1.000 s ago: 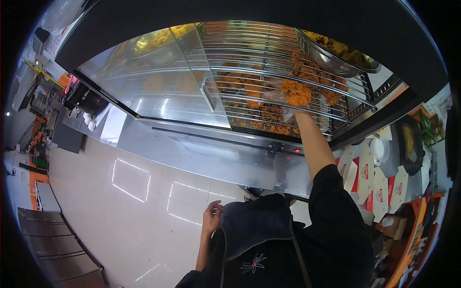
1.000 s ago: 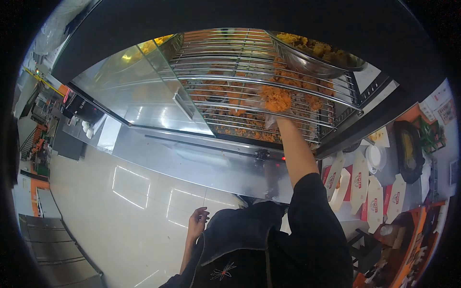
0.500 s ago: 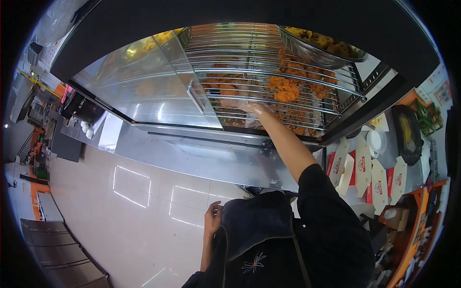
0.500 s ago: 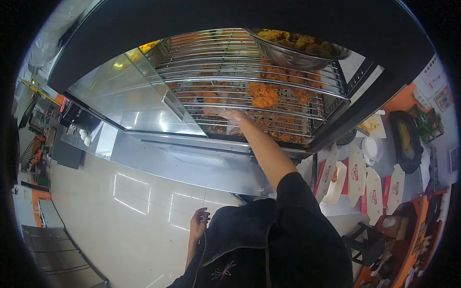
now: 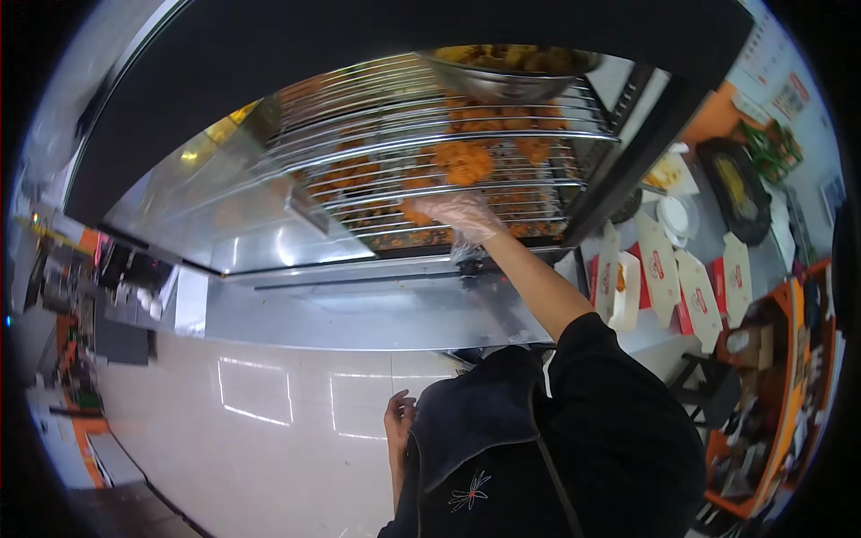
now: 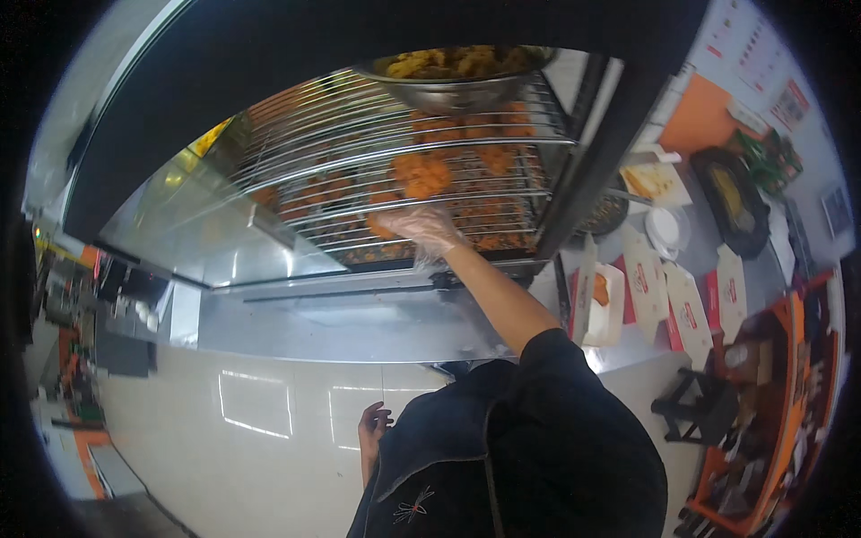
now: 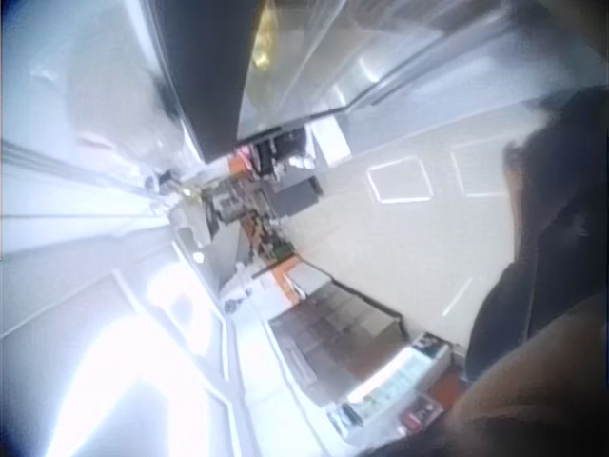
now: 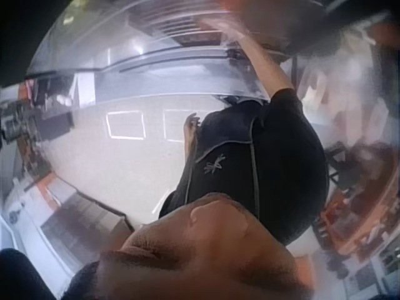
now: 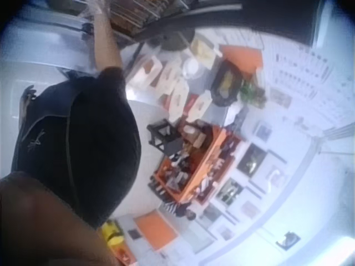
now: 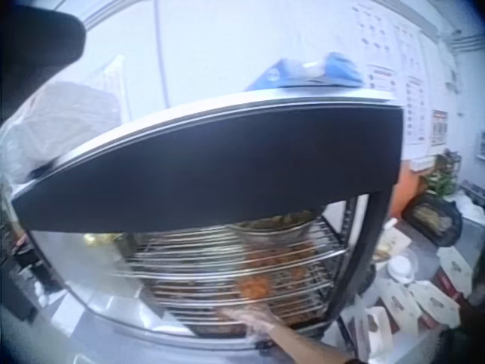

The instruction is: The person retrieves rice balls from a cooler and places them into takeaway boxes. They then add fried chicken pieces and scrambled eggs to each box using a spoon. Finally, they retrieve a printed receipt from a printer and place it into one of the boxes.

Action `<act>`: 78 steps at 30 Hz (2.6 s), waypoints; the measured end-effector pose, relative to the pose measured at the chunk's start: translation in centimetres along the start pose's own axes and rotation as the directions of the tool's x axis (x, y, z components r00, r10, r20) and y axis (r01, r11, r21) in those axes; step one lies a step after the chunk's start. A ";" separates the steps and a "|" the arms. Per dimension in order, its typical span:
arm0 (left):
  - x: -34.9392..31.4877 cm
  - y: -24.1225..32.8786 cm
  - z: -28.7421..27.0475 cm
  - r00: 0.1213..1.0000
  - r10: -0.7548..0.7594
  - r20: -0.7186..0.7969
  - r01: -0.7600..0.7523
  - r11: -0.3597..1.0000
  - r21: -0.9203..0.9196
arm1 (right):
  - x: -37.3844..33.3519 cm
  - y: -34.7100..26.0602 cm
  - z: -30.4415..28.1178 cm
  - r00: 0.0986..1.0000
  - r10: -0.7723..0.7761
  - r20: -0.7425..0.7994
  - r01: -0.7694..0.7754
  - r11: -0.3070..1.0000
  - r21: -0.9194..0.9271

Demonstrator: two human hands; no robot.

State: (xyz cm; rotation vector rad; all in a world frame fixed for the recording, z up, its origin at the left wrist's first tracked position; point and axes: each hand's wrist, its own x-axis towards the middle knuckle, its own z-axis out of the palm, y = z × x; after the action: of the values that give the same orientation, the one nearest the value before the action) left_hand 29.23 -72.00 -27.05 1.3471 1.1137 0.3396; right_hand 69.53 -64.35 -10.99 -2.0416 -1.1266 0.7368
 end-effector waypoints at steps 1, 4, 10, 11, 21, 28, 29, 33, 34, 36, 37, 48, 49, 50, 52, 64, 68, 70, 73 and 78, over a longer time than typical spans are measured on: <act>0.0 0.1 0.0 1.000 -0.004 0.015 0.004 1.000 0.008 | -0.3 -0.6 0.1 1.000 -0.029 0.002 0.029 0.998 0.058; 1.1 0.9 0.3 0.997 -0.005 0.080 -0.001 0.997 0.081 | -1.9 -2.8 -0.3 0.987 0.157 0.033 -0.160 0.973 0.163; 2.7 3.3 2.3 0.983 0.040 0.181 -0.079 0.974 0.214 | -5.7 -2.3 1.6 0.961 -0.079 -0.265 0.176 0.914 0.366; 3.0 3.7 2.9 0.977 0.047 0.209 -0.094 0.970 0.226 | -7.1 -1.9 0.9 0.970 -0.081 -0.230 0.178 0.881 0.438; 3.0 12.0 14.7 0.773 0.068 0.631 -0.228 0.957 0.177 | -30.9 10.2 -10.9 0.990 0.134 -0.046 0.023 0.171 0.985; -3.6 22.9 30.0 0.575 0.146 0.805 -0.274 0.962 0.021 | -48.0 22.5 -26.0 0.753 0.475 -0.455 0.260 0.421 0.869; -4.4 23.4 33.1 0.584 0.198 0.787 -0.355 0.935 0.028 | -48.8 25.7 -27.6 0.775 0.448 -0.446 0.277 0.394 0.877; -5.6 27.5 47.7 0.549 0.377 0.746 -0.635 0.769 0.078 | -49.9 33.0 -33.0 0.835 0.445 -0.323 0.204 0.295 0.934; -5.0 28.7 52.1 0.547 0.389 0.741 -0.669 0.735 0.108 | -49.2 33.6 -34.0 0.823 0.481 -0.301 0.158 0.315 0.936; -6.3 29.4 56.3 0.627 0.339 0.702 -0.709 0.621 0.333 | -48.6 35.4 -34.6 0.851 0.481 -0.212 0.112 0.229 0.967; -6.7 29.0 58.5 0.695 0.265 0.668 -0.686 0.522 0.507 | -48.2 37.0 -35.2 0.854 0.488 -0.178 0.091 0.197 0.976; -8.8 22.4 61.1 0.711 0.173 0.682 -0.647 0.540 0.538 | -48.8 44.5 -28.4 0.927 0.359 0.109 -0.104 -0.032 0.994; -8.6 22.5 60.7 0.698 0.147 0.701 -0.657 0.520 0.545 | -49.4 44.8 -28.1 0.933 0.342 0.113 -0.109 -0.028 0.994; -8.4 22.8 60.4 0.684 0.120 0.719 -0.668 0.500 0.551 | -50.0 45.4 -27.8 0.939 0.324 0.117 -0.115 -0.025 0.993; -7.7 23.0 60.1 0.667 0.051 0.743 -0.657 0.511 0.554 | -51.1 45.3 -28.0 0.945 0.311 0.103 -0.101 -0.022 0.995; -1.8 24.3 72.9 0.577 -0.269 0.771 -0.803 -0.358 0.477 | -50.9 42.9 -32.4 0.957 0.288 0.039 -0.128 0.296 0.947; 2.2 21.1 74.7 0.495 -0.272 0.825 -0.859 -0.300 0.416 | -49.5 43.3 -33.8 0.986 0.166 -0.027 -0.097 0.695 0.712; 2.9 22.4 74.1 0.472 -0.201 0.858 -0.881 -0.147 0.450 | -48.3 41.7 -35.3 0.997 0.073 0.000 -0.066 0.900 0.431; 5.5 23.4 74.1 0.480 -0.141 0.866 -0.871 0.038 0.489 | -44.8 38.8 -38.0 0.977 -0.031 0.211 0.065 0.986 -0.155; 6.5 21.9 73.4 0.568 -0.152 0.809 -0.766 0.260 0.588 | -38.1 36.9 -36.8 0.842 0.005 0.539 0.320 0.800 -0.508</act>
State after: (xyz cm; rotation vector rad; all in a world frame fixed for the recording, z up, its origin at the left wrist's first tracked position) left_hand 98.51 -105.04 -22.61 2.5072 0.0735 -0.7333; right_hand 97.04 -122.80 -11.78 -2.2430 -2.0337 0.9744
